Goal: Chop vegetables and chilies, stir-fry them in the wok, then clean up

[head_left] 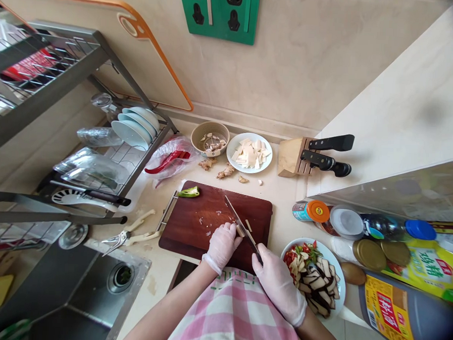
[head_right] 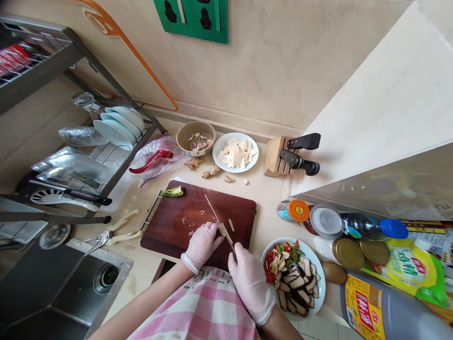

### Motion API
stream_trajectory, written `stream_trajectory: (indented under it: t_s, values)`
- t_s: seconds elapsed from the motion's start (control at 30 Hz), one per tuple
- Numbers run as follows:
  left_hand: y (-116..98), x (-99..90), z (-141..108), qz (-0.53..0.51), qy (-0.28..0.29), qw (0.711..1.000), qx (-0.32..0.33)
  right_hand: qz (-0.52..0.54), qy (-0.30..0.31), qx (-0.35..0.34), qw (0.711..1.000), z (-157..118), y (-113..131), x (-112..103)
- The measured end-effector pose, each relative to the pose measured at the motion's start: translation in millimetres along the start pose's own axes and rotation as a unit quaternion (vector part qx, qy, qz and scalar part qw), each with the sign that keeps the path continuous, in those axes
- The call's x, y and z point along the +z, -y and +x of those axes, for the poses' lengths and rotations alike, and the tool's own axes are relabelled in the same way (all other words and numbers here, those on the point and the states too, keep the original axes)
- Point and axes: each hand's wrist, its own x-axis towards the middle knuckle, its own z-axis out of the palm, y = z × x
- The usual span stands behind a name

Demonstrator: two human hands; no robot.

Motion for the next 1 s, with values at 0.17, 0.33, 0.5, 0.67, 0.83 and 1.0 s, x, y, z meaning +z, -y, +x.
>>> stream_trajectory:
  t_s: [0.17, 0.33, 0.5, 0.67, 0.83, 1.0]
  values:
    - [-1, -0.2, 2, 0.007, 0.007, 1.0, -0.002, -0.007, -0.002, 0.005, 1.0, 9, 2, 9]
    - [-2, -1.1, 1, 0.007, 0.003, 1.0, 0.001, 0.007, -0.026, -0.01, 1.0, 16, 1, 17]
    - [1, -1.0, -2, 0.003, -0.002, 1.0, -0.002, 0.017, -0.062, -0.024, 0.998, 9, -2, 11]
    - [6, -5.0, -8, 0.012, 0.008, 1.0, -0.004, 0.012, -0.044, -0.027, 0.999, 1, -1, 3]
    - [5, -7.1, -8, 0.029, -0.002, 0.999, 0.021, 0.011, -0.017, -0.024, 1.0, 2, 0, 1]
    - [5, -4.4, -5, 0.049, -0.004, 0.998, 0.029, 0.009, -0.01, -0.029, 0.999, 4, 1, 0]
